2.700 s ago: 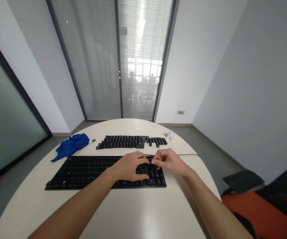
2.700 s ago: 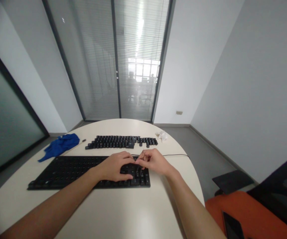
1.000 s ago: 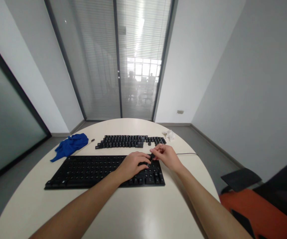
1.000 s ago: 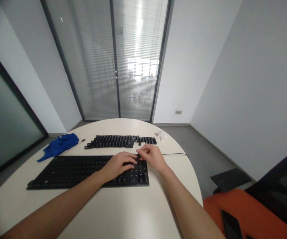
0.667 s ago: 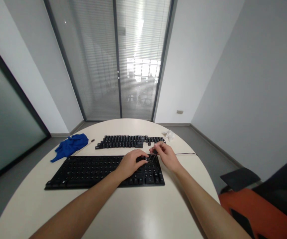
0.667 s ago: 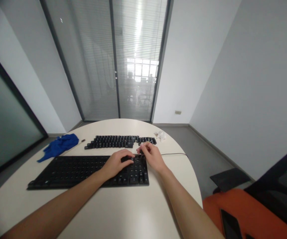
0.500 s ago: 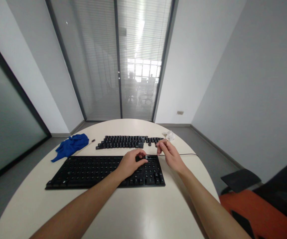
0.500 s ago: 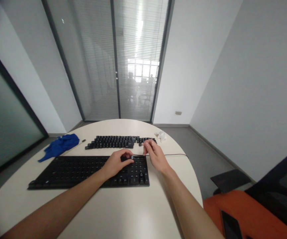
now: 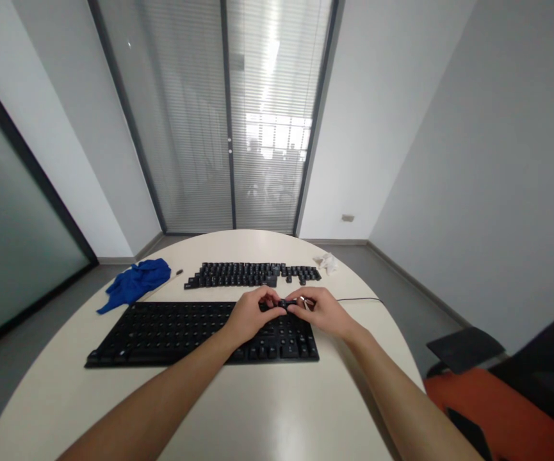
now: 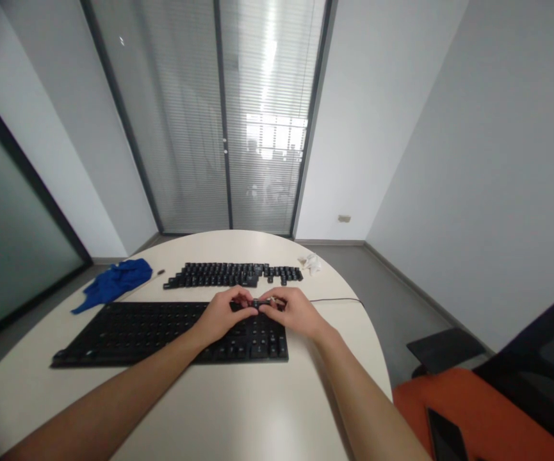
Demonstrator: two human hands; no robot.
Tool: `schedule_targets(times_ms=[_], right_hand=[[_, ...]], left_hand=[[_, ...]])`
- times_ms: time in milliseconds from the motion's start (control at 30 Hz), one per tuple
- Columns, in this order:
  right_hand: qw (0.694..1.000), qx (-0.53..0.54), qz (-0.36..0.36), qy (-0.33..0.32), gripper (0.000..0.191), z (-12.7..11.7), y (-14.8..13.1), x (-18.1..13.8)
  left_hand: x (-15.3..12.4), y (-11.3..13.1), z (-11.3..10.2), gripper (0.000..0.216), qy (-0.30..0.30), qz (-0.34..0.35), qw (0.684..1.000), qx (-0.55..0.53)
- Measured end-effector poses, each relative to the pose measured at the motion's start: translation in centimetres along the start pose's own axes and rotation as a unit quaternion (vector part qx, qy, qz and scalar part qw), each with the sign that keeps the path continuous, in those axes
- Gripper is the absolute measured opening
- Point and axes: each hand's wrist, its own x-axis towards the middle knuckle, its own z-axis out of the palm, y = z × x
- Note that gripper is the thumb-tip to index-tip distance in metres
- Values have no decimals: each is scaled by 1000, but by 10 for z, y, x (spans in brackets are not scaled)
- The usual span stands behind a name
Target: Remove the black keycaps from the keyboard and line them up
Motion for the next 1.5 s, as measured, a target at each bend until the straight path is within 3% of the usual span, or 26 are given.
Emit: schedule_targets(times_ms=[400,500,633,733,867,1067,1500], right_hand=[[1000,3,0,-7,23,-1,2,1],[998,-47,14,40,25,-13,10,1],[978,-133,62,147,31,-33,35,1],[960,-197,103,171,29,-40,53,2],[938,-261,156,168,25,-37,65,5],[927,-297,185,135,25,-28,69,6],[928,-302,179,127,27,-22,72,11]], left_hand=[[-3,4,0,26,-35,11,999,29],[-6,3,2,39,-53,29,996,70],[-9,3,4,41,-91,77,985,124],[-10,5,3,40,-115,103,977,145],[-11,9,2,38,-121,112,975,150],[-11,10,1,37,-125,122,974,144],[-10,12,1,33,-131,136,971,149]])
